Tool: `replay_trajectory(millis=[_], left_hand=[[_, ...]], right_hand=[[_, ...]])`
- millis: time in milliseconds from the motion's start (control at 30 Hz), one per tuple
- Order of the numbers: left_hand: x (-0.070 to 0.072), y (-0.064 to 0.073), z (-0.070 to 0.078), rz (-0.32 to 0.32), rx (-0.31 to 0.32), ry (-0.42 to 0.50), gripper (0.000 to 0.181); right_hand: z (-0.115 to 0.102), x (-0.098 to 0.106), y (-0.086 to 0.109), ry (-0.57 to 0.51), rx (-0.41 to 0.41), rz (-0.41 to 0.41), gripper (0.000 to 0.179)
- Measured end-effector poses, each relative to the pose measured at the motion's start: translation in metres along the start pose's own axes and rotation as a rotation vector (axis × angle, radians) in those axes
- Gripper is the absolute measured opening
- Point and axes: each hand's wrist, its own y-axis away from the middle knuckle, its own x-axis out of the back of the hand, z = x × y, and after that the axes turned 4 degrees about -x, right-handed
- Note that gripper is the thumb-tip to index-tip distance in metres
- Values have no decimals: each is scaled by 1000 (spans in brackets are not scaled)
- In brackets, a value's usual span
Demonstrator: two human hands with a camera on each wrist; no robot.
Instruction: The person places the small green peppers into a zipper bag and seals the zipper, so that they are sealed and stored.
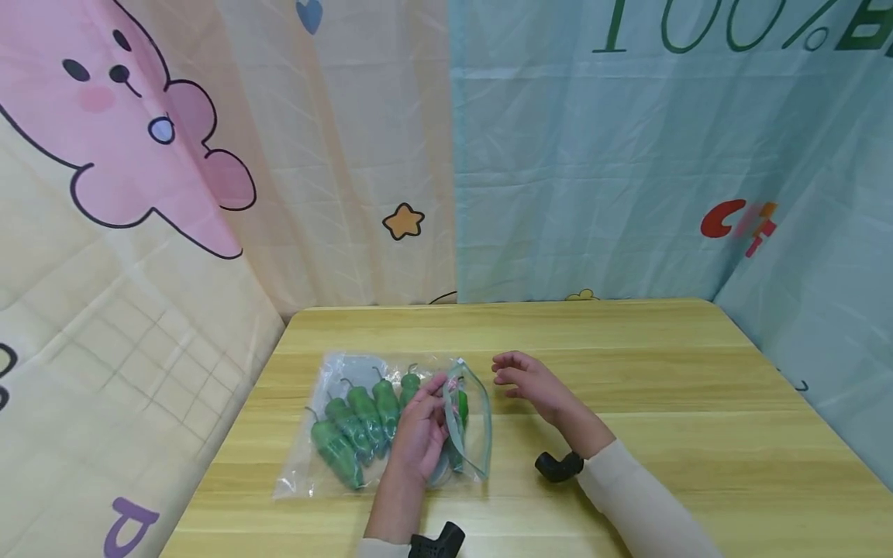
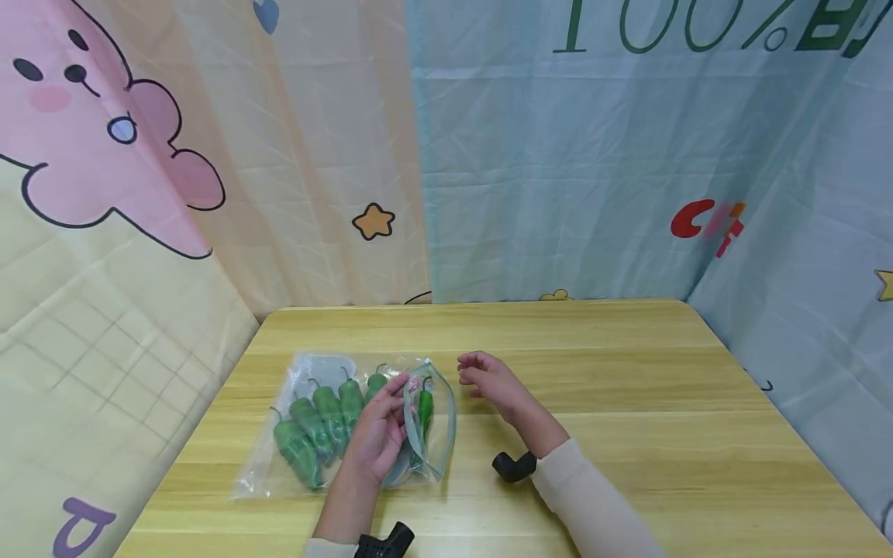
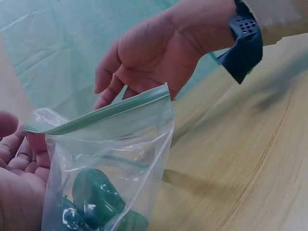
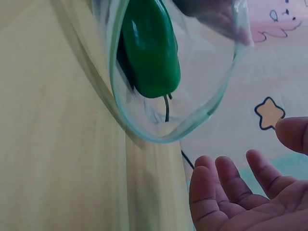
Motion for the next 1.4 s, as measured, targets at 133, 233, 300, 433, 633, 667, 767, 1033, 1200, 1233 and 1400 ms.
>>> replay_trajectory(millis=[133, 233, 300, 433, 633, 667, 767, 1033, 1200, 1233, 1400], left_hand=[[-3, 0, -3, -10, -26, -88, 48], [-7, 1, -4, -14, -40, -160, 46], [-10, 2, -3, -11, -44, -223, 45], [-15, 5, -2, -8, -57, -390, 42], [-21, 8, 2, -40, -111, -570, 42], [-22, 8, 2, -47, -119, -595, 42], [-24, 9, 3, -62, -152, -677, 41], [-30, 11, 7, -70, -181, -885, 37], [-32, 12, 4, -107, -244, -996, 37], [-32, 12, 4, -116, -263, -1027, 37], [-37, 13, 1, -153, -356, -1202, 38]], right_hand=[[1, 2, -11, 6, -40, 5, 44], [0, -3, -22, 35, -87, 9, 42], [-1, -7, -30, 66, -117, 11, 41], [-3, -13, -42, 146, -163, 12, 35], [-3, -16, -53, 217, -209, -24, 29], [-2, -16, -54, 216, -217, -29, 29], [0, -16, -58, 209, -224, -44, 27], [-2, -14, -60, 171, -190, -52, 21], [-3, -13, -59, 89, -170, -32, 19], [-2, -12, -60, 72, -166, -24, 19], [-1, -11, -60, 26, -150, 21, 20]])
